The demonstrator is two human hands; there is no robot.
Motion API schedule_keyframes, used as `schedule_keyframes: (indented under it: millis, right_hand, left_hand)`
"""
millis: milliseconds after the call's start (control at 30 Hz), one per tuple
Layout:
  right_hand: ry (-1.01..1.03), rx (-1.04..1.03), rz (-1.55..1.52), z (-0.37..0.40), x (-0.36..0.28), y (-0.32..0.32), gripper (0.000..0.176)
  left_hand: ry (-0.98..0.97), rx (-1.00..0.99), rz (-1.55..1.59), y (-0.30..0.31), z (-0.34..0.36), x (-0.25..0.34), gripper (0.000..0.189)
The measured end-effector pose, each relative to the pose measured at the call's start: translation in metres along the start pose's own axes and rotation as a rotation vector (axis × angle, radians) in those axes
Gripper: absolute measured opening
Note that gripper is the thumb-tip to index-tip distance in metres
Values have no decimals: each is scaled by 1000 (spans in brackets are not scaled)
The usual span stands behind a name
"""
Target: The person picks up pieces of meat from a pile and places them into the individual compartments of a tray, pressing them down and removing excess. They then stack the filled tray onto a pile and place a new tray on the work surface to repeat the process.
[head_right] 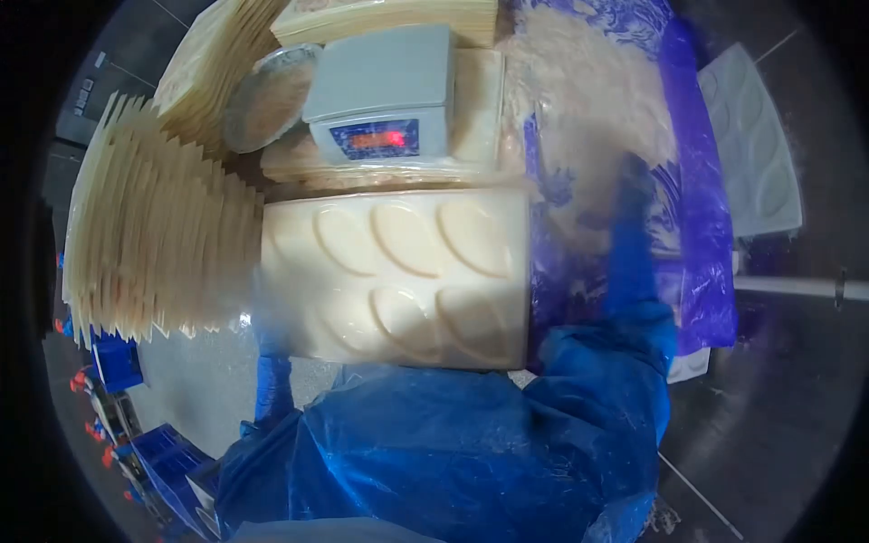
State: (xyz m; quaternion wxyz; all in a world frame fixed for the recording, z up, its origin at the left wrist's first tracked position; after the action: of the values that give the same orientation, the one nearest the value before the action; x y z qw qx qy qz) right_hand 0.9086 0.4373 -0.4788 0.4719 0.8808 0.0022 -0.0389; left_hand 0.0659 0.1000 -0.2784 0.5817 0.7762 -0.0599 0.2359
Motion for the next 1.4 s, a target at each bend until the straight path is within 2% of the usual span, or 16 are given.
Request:
schedule_keyframes:
  millis: [33, 100, 167, 200, 300, 433, 533, 633, 700, 767, 800, 833, 867, 900, 1033, 1400]
  right_hand:
    - [-196, -97, -24, -19, 10, 59, 30]
    - [-217, -135, -70, -32, 24, 87, 29]
    - [-96, -179, -197, -51, 2, 87, 29]
    - [-7, -211, -304, -66, -29, 80, 29]
    - [213, -345, -545, -83, -139, 78, 28]
    - [452, -458, -698, -61, -247, 130, 27]
    - [576, -499, -762, -30, -260, 179, 27]
    - [578, -537, -772, -11, -253, 217, 26]
    - [477, -560, -765, -6, -246, 225, 24]
    - [371, -558, -773, -2, -231, 232, 22]
    - [318, -550, -781, 1, -224, 236, 21]
    - [277, -536, -789, 3, -218, 239, 20]
    - [224, -528, -801, 6, -210, 243, 19]
    - [183, -525, -823, 9, -210, 242, 18]
    - [30, -475, -909, 15, -203, 246, 16]
    - [-148, -356, -1107, 22, -248, 268, 16]
  left_hand:
    - [-1, 34, 34, -3, 1, -1, 69]
    - [31, 36, 18, -8, -1, 3, 67]
    - [201, -114, -184, 3, -11, 12, 63]
    - [406, -114, 192, 14, -7, 29, 65]
    - [122, 25, -304, 7, -3, 5, 79]
    - [263, -72, -242, 9, -9, 2, 82]
    - [273, -89, -130, -4, 0, 24, 78]
    - [-8, 267, -85, 8, -25, 82, 68]
    - [-227, 63, 294, -36, -47, 154, 65]
    - [-655, -112, 897, -65, -77, 274, 50]
    - [-1110, 21, 936, -82, -75, 331, 61]
    - [-1071, -237, 748, -131, -75, 376, 64]
    - [-1111, -289, 637, -142, -71, 422, 68]
    - [-1133, -183, 550, -176, -71, 449, 66]
    - [-1084, -299, 358, -255, -67, 496, 58]
    - [-1041, -617, 400, -277, -67, 493, 38]
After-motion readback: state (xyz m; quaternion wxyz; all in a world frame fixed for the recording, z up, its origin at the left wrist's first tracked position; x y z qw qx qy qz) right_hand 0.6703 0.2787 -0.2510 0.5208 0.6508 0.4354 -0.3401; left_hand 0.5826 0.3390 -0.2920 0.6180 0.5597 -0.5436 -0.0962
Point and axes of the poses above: each hand's wrist, its own z-axis away from the middle knuckle, its own y-axis out of the back of the hand, x = y × z, the point moved 7 cm from there along -z, towards the middle knuckle, and after that the axes turned 2 degrees about -y, right-handed, at the moved point
